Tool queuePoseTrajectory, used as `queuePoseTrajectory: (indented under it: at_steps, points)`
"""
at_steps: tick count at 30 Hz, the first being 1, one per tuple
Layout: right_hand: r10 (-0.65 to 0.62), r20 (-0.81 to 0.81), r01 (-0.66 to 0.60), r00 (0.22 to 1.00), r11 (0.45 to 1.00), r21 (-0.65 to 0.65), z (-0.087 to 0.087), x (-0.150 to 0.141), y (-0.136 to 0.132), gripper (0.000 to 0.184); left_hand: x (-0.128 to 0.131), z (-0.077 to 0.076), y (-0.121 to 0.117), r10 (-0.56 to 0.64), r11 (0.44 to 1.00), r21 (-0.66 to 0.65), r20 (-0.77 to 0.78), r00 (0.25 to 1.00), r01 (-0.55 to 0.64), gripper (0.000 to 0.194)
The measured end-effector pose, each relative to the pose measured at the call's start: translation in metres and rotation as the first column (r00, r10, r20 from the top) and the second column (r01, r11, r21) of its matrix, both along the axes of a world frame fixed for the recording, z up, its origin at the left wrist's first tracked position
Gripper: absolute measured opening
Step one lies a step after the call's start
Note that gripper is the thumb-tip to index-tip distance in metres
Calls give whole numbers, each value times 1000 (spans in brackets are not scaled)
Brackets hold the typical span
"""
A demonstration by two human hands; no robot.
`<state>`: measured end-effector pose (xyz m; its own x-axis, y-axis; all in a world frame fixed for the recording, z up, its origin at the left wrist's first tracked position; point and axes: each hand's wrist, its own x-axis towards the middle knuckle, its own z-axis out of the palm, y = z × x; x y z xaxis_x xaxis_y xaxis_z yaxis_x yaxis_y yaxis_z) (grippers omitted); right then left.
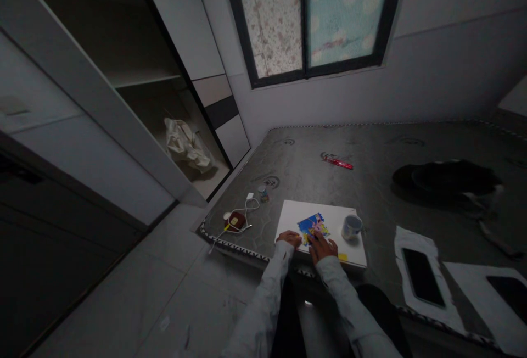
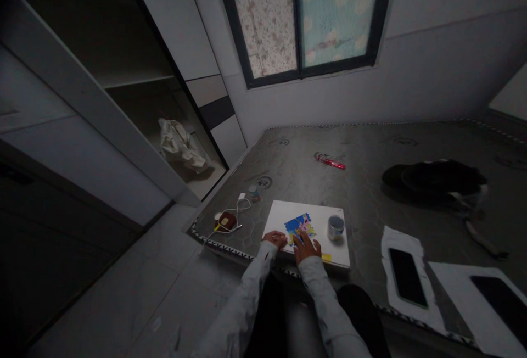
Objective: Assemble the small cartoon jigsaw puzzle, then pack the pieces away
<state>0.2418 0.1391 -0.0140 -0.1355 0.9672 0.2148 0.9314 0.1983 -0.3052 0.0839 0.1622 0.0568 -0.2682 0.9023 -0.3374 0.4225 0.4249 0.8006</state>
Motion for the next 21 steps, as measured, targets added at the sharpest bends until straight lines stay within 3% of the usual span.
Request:
queuePoseTrajectory:
  at_steps: [5,9,12,15,21]
  points:
    - [13,10,-12,1000,996,-87,-2,-2,-2,51,4,2,-2,-212,976,-27,-324,922,215,23]
    - [19,20,-16,1000,992,-122,2,0,-1,52,13,4,6,-314,947,-81,-432,845,310,23]
    - [34,11,-32,999,991,-131,6,3,2,51,16,9,12,-361,932,-154,-457,813,327,27]
    - [49,-7,-49,999,990,-134,7,7,5,51,16,11,12,-359,933,-180,-427,830,311,23]
    - [14,-55,-19,998,996,-92,6,7,13,47,7,2,4,-249,968,-81,-316,915,236,16]
